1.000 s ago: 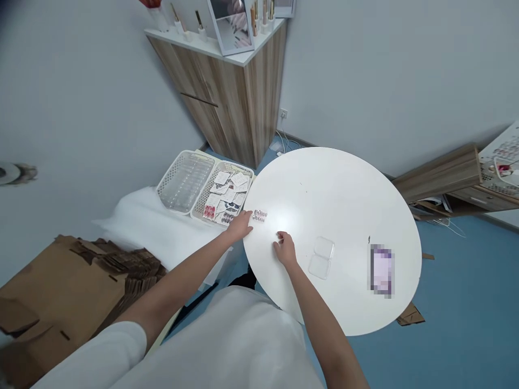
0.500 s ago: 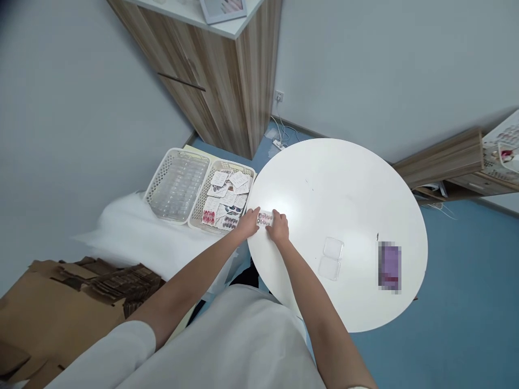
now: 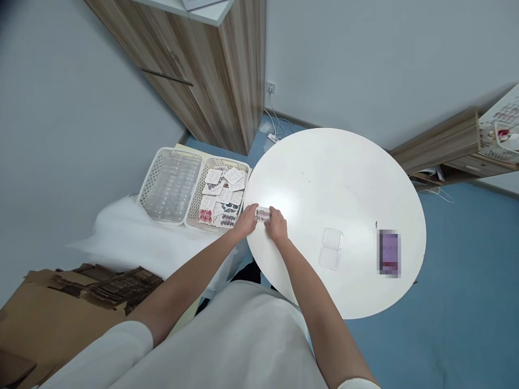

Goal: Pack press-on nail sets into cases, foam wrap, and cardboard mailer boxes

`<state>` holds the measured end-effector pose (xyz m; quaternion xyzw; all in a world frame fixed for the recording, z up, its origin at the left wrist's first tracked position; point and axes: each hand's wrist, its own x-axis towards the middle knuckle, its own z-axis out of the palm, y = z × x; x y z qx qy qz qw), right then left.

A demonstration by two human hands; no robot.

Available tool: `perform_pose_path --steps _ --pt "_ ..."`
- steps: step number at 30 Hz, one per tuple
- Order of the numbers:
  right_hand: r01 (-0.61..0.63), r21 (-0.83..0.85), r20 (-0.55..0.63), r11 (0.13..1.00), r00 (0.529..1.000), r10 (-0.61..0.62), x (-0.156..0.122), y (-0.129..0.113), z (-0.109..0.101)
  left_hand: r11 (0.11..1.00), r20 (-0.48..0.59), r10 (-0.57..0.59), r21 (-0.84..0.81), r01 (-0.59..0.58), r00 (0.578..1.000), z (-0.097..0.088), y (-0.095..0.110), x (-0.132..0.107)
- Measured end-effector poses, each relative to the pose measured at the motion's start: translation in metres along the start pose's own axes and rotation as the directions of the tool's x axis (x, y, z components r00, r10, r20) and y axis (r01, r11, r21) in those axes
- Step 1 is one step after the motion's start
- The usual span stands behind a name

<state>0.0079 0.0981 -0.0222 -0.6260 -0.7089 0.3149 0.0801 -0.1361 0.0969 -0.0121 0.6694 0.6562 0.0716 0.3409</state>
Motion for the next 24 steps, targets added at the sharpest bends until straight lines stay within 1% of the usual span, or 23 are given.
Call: perform_pose_path --steps 3,6,9,12,15,18,21,24 --pt "0.049 0.052 0.017 0.997 0.999 -0.049 -0.006 0.005 -0.001 0.999 -0.028 0.04 -0.03 -0.041 0.999 0.002 -0.001 -0.004" --pt "0.076 0.125 0.023 0.989 0.997 -0.08 -0.015 0.01 -0.005 0.994 -0.018 0.109 -0.023 -0.109 0.994 0.002 0.002 -0.01" --pt "0.087 0.182 0.021 0.98 0.996 -0.092 -0.026 0.017 -0.013 0.986 -0.005 0.167 -0.018 -0.167 0.986 0.001 0.008 -0.017" --pt "0.089 0.236 0.032 0.968 0.995 -0.099 -0.04 0.024 -0.024 0.979 -0.009 0.199 -0.049 -0.199 0.98 0.001 0.019 -0.025" --pt "0.108 0.274 0.024 0.956 0.993 -0.119 -0.057 0.033 -0.037 0.975 0.007 0.207 -0.08 -0.206 0.978 0.003 0.036 -0.036" --pt "0.141 0.302 -0.032 0.943 0.99 -0.138 -0.079 0.047 -0.05 0.972 0.006 0.209 -0.11 -0.207 0.978 0.011 0.057 -0.049" --pt "0.153 0.323 -0.094 0.934 0.987 -0.129 -0.108 0.07 -0.061 0.953 0.016 0.267 -0.154 -0.262 0.964 0.026 0.081 -0.064" --pt "0.144 0.341 -0.118 0.929 0.987 -0.11 -0.139 0.102 -0.072 0.933 0.073 0.33 -0.174 -0.314 0.941 0.047 0.105 -0.077"
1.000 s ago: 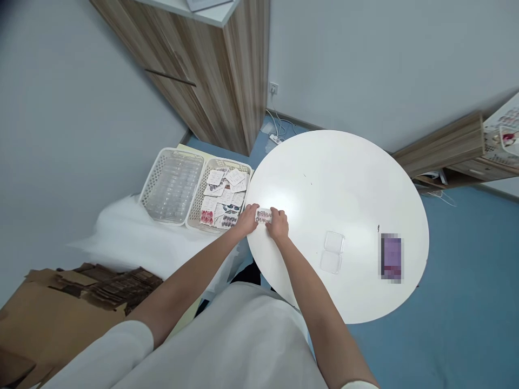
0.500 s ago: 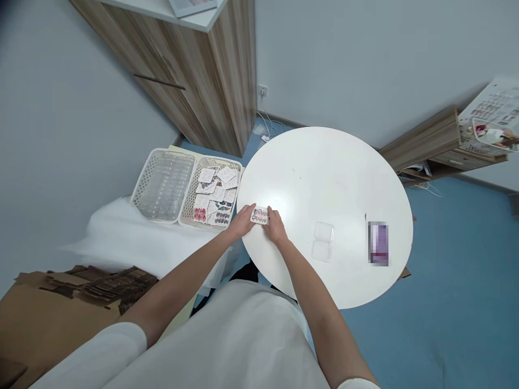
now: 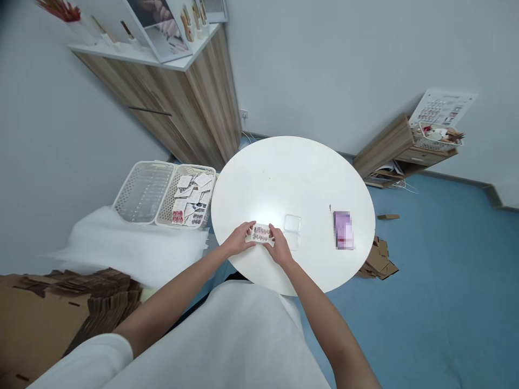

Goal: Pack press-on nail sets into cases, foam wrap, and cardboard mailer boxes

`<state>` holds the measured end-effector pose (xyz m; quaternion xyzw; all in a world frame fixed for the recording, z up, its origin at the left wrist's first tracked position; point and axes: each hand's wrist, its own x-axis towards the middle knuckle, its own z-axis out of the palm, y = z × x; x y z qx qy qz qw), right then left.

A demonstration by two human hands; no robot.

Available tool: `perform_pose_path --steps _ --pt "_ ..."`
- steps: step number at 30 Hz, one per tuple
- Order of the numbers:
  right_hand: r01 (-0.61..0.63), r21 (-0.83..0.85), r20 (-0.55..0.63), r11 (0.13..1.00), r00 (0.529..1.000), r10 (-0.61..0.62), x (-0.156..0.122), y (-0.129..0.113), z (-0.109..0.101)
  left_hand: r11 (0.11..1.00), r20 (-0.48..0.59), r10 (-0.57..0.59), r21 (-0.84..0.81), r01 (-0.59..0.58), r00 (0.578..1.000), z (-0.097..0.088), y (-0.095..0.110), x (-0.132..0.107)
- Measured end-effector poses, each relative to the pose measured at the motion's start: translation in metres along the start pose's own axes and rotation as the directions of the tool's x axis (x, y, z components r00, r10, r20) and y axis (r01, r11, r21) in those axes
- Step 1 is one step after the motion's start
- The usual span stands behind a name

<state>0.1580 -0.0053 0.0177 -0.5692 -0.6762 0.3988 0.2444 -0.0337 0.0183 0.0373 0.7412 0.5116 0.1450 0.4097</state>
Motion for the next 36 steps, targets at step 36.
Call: perform_pose_path --steps 36 --pt "-0.14 -0.327 0.047 0.935 0.985 0.164 -0.021 0.099 -0.068 0.929 0.102 -0.181 0.344 0.136 0.978 0.103 0.053 0.06"
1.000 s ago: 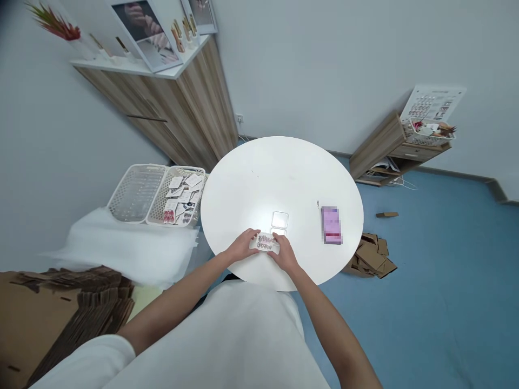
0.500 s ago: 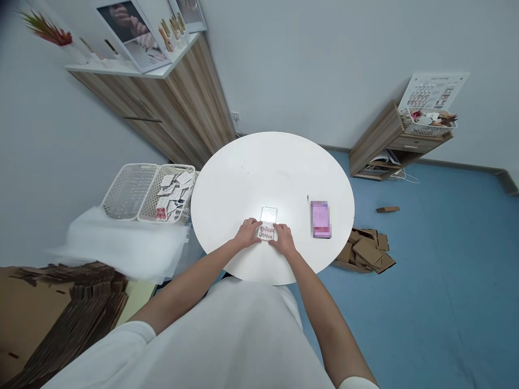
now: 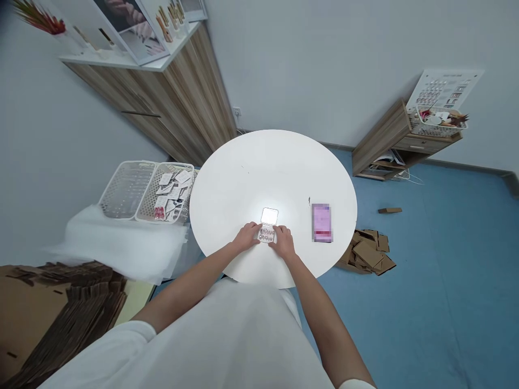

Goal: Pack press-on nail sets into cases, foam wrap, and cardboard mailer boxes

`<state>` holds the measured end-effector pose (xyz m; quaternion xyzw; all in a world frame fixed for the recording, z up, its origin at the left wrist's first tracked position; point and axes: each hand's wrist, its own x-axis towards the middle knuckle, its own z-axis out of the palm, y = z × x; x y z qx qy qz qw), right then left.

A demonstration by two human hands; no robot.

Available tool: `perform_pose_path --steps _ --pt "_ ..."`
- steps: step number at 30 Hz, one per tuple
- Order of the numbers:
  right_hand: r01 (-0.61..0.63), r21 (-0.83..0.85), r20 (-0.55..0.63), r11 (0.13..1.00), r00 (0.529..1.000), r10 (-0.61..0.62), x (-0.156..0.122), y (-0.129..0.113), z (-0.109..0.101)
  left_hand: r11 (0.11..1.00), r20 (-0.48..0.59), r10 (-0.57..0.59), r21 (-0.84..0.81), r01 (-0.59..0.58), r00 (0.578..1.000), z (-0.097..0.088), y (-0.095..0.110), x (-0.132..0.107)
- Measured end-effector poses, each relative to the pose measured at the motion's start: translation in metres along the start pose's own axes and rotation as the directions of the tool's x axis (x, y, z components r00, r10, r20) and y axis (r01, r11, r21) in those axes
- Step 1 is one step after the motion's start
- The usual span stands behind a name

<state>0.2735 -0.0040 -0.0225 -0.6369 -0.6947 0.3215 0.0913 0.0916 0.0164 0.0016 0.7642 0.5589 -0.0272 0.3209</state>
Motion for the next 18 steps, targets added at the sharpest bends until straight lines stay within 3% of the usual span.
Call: perform_pose_path --steps 12,15,18 --pt "-0.027 0.037 -0.01 0.999 1.0 0.027 -0.002 0.0 0.002 0.994 -0.033 0.041 -0.099 -0.044 0.999 0.006 -0.009 0.001" --pt "-0.053 0.128 -0.011 0.99 0.998 0.055 -0.005 -0.001 0.001 0.979 -0.061 0.006 -0.204 -0.018 0.998 0.009 -0.009 -0.001" --pt "-0.133 0.336 0.011 0.932 0.99 0.137 -0.008 -0.001 0.004 0.929 -0.055 -0.098 -0.364 0.071 0.994 0.015 -0.009 -0.003"
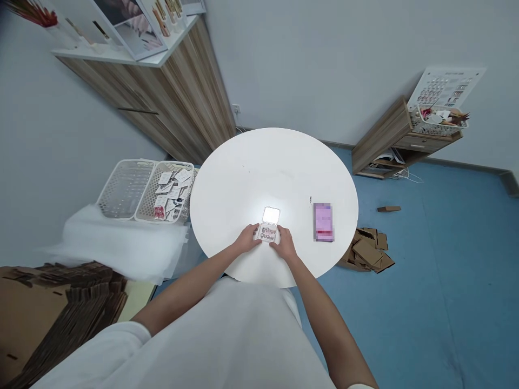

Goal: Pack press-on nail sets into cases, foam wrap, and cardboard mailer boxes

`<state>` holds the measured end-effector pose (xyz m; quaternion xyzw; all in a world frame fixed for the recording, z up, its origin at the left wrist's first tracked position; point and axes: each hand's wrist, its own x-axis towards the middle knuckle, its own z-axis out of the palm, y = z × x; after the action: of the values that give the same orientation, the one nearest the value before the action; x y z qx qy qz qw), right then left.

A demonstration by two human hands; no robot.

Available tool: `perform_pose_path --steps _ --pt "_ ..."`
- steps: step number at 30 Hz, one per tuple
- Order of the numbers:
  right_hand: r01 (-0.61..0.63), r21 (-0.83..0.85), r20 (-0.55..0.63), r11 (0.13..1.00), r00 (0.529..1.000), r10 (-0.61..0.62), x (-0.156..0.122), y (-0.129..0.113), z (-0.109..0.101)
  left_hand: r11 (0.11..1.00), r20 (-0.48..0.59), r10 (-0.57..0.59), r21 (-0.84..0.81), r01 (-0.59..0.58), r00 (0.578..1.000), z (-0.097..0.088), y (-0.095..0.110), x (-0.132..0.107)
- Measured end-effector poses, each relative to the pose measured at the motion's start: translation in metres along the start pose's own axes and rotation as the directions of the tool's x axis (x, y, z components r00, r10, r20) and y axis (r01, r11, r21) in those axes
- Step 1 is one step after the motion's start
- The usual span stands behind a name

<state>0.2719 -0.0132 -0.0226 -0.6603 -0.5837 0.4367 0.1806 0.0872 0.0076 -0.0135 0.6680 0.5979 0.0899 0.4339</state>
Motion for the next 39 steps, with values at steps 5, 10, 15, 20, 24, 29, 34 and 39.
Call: perform_pose_path --steps 5,10,15,20,24,29,34,39 --pt "-0.177 0.308 0.03 0.935 0.984 0.176 -0.003 -0.001 0.007 0.957 -0.035 -0.156 -0.253 0.142 0.987 0.011 -0.001 0.0" --pt "-0.198 0.444 0.05 0.874 0.979 0.197 -0.009 -0.007 0.004 0.836 -0.025 -0.249 -0.51 0.202 0.968 0.015 -0.002 -0.005" --pt "-0.179 0.537 0.067 0.825 0.983 0.169 -0.024 -0.011 -0.004 0.702 -0.01 -0.225 -0.695 0.155 0.974 0.014 -0.003 -0.02" --pt "-0.146 0.575 0.066 0.805 0.989 0.132 -0.035 -0.015 -0.013 0.569 0.067 -0.217 -0.802 0.182 0.974 0.011 0.004 -0.034" --pt "-0.131 0.604 0.071 0.786 0.991 0.111 -0.032 -0.012 -0.021 0.488 0.096 -0.197 -0.854 0.182 0.976 0.01 0.01 -0.041" --pt "-0.273 0.679 0.183 0.682 0.962 0.203 -0.015 -0.013 -0.033 0.446 0.089 -0.174 -0.881 0.159 0.981 0.01 0.015 -0.045" --pt "-0.309 0.731 0.258 0.609 0.951 0.173 -0.005 -0.023 -0.044 0.426 0.118 -0.14 -0.889 0.168 0.983 0.009 0.02 -0.046" --pt "-0.234 0.742 0.199 0.628 0.972 0.128 -0.005 -0.027 -0.049 0.396 0.165 -0.124 -0.896 0.201 0.978 0.006 0.022 -0.048"
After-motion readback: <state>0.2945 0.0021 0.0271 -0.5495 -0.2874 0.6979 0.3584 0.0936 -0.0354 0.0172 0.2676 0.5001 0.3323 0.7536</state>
